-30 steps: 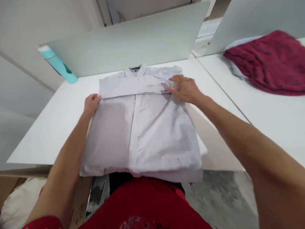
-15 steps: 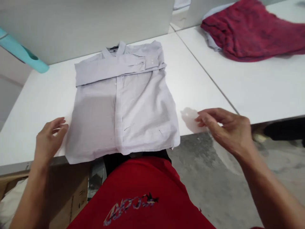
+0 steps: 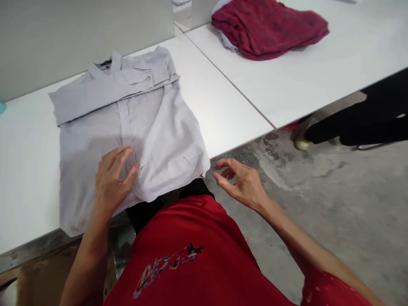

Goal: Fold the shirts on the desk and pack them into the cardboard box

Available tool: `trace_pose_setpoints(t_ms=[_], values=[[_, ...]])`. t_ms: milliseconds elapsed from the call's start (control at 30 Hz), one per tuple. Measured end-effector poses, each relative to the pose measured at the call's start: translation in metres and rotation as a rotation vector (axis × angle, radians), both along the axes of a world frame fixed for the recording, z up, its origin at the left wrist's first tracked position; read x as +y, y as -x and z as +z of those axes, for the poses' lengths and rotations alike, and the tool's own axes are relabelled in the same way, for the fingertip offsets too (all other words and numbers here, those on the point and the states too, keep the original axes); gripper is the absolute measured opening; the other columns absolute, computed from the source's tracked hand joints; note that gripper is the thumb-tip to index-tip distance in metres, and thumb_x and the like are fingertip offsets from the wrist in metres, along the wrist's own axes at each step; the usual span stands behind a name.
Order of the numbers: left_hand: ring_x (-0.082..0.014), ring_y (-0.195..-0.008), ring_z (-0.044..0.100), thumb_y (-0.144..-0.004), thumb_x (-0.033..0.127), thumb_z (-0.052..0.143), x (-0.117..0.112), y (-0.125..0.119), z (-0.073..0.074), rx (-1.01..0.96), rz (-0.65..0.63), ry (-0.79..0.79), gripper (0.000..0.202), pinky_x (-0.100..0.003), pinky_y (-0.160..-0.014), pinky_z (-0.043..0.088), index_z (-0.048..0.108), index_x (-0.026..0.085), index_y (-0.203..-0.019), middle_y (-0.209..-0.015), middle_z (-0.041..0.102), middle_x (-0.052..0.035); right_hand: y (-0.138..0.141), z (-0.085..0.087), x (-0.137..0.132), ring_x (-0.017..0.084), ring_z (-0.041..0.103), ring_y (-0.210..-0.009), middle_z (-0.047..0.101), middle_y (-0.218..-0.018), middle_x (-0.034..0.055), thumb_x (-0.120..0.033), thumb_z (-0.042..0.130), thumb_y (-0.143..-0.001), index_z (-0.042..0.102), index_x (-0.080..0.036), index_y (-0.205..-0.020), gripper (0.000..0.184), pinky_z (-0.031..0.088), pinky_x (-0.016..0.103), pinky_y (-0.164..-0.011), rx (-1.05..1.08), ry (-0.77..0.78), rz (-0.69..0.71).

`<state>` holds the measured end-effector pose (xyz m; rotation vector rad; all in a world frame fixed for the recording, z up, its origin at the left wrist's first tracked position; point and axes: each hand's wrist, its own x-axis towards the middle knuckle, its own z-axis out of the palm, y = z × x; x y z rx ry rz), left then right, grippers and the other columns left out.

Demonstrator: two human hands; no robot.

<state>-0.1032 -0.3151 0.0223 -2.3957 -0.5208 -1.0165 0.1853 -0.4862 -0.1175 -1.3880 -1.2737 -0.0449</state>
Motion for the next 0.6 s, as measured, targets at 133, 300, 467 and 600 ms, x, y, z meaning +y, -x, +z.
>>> trace_pose_setpoints(t_ms=[133,300,467,600], values=[[-0.0284,-0.127,0.068,-0.104,0.034,0.061,-0.026,-0.032,-0.022,0.084,-0.152,0.002,0.034,-0.043,-0.109,0.051,0.064,0.022,-0.136,-0.132,0.073,-0.0130,0.010,0.004,0.012,0.019,0.071,-0.064,0.078,-0.093,0.0027,-0.041,0.068,-0.091,0.068,-0.027,-0.106,0.021,0.056,0.032,-0.057,0.022,-0.011,0.021],[-0.0349,-0.127,0.066,-0.098,0.043,0.073,-0.060,-0.071,-0.053,0.292,-0.215,0.007,0.055,-0.046,-0.107,0.050,0.059,0.015,-0.144,-0.137,0.069,-0.0205,0.019,0.013,0.020,0.022,0.072,-0.067,0.077,-0.084,0.0022,-0.046,0.061,-0.094,0.072,-0.029,-0.094,0.020,0.059,0.037,-0.068,0.073,-0.059,0.025],[-0.0285,-0.106,0.070,-0.101,0.017,0.057,-0.062,-0.102,-0.060,0.240,-0.189,0.085,0.045,-0.040,-0.092,0.053,0.056,0.011,-0.145,-0.116,0.073,-0.0159,0.023,0.018,0.019,0.023,0.072,-0.072,0.078,-0.087,0.0044,-0.053,0.059,-0.097,0.073,-0.029,-0.091,0.028,0.059,0.039,-0.072,0.100,-0.082,0.018],[-0.0229,-0.104,0.069,-0.094,0.004,0.048,-0.053,-0.108,-0.047,0.092,-0.246,0.315,0.041,-0.036,-0.095,0.055,0.062,0.017,-0.131,-0.109,0.072,-0.0093,0.028,0.011,0.018,0.023,0.072,-0.070,0.078,-0.090,0.0054,-0.052,0.061,-0.096,0.072,-0.029,-0.099,0.026,0.059,0.038,-0.069,0.146,-0.092,0.007]])
